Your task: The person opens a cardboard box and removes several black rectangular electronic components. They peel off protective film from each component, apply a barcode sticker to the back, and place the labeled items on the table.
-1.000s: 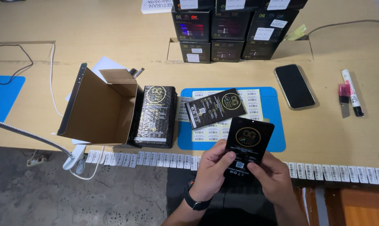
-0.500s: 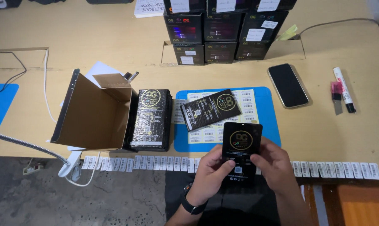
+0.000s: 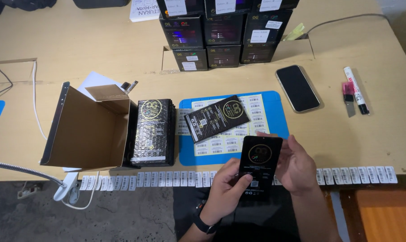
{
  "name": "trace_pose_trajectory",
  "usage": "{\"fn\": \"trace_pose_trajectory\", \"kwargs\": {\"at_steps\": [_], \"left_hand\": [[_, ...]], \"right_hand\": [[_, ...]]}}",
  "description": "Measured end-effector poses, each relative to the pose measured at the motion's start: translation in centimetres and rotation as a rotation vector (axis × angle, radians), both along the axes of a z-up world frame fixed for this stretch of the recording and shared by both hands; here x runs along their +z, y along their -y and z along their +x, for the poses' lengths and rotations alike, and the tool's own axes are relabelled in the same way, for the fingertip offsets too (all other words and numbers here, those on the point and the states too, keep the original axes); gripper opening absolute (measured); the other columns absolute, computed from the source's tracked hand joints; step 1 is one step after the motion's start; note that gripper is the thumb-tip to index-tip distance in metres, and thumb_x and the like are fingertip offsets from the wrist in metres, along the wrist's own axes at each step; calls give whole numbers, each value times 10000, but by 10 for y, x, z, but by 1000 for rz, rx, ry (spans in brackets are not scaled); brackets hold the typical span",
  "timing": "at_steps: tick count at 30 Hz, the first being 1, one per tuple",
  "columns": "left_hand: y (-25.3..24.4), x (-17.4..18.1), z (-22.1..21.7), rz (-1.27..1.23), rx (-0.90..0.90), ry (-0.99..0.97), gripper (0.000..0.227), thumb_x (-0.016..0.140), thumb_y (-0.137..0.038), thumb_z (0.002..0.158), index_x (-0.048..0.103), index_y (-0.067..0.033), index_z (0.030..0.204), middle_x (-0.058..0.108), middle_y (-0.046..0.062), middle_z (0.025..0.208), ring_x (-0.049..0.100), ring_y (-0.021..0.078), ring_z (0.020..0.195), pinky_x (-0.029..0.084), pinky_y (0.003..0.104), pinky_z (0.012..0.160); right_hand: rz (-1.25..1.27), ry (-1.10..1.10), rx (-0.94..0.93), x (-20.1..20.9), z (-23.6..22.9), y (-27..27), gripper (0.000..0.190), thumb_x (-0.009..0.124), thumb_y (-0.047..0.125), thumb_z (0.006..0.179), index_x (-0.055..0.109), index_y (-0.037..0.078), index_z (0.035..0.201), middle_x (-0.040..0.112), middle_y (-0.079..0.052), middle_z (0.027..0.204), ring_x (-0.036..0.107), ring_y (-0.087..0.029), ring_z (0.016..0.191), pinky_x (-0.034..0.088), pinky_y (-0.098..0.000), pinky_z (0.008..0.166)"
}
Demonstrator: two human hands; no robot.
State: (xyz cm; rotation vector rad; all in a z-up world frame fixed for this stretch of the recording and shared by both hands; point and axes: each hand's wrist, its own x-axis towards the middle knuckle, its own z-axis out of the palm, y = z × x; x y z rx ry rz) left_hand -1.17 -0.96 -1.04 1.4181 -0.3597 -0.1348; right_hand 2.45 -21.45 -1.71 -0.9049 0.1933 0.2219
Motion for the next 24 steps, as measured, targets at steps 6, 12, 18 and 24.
{"fn": "trace_pose_trajectory", "kwargs": {"at_steps": [6, 12, 18, 24], "left_hand": [[3, 5, -5, 49, 17, -10, 269, 597, -228, 1034, 694, -63, 1223, 593, 44, 1023, 554, 191, 937, 446, 304, 733], [2, 3, -5, 59, 5, 81, 303, 575, -237, 1057, 670, -88, 1303, 635, 59, 1089, 573, 215, 969, 448, 335, 776], [3, 1, -6, 55, 33, 15, 190, 602, -209, 1034, 691, -68, 1124, 569, 45, 969, 522, 183, 859, 398, 306, 681], [4, 0, -5, 55, 39, 56, 215, 591, -213, 1044, 692, -66, 1164, 590, 47, 995, 544, 183, 884, 430, 305, 708]], "right_hand": [[-246, 261, -194, -12, -2, -15, 207, 651, 46, 949, 731, -18, 1129, 714, -123, 1103, 678, -315, 1072, 606, -429, 868], [-53, 68, -65, -28, 1, 16, 282, 533, 148, 1046, 720, -13, 1182, 741, -196, 1128, 703, -359, 1075, 567, -435, 853], [-139, -23, -66, -2, -5, 5, 596, 511, 443, 982, 645, 51, 1411, 676, -110, 1133, 585, -244, 941, 415, -359, 715], [-187, 143, -224, -40, -7, -7, 278, 654, 10, 919, 700, -31, 1190, 735, -198, 1190, 691, -347, 1155, 580, -462, 955]]}}
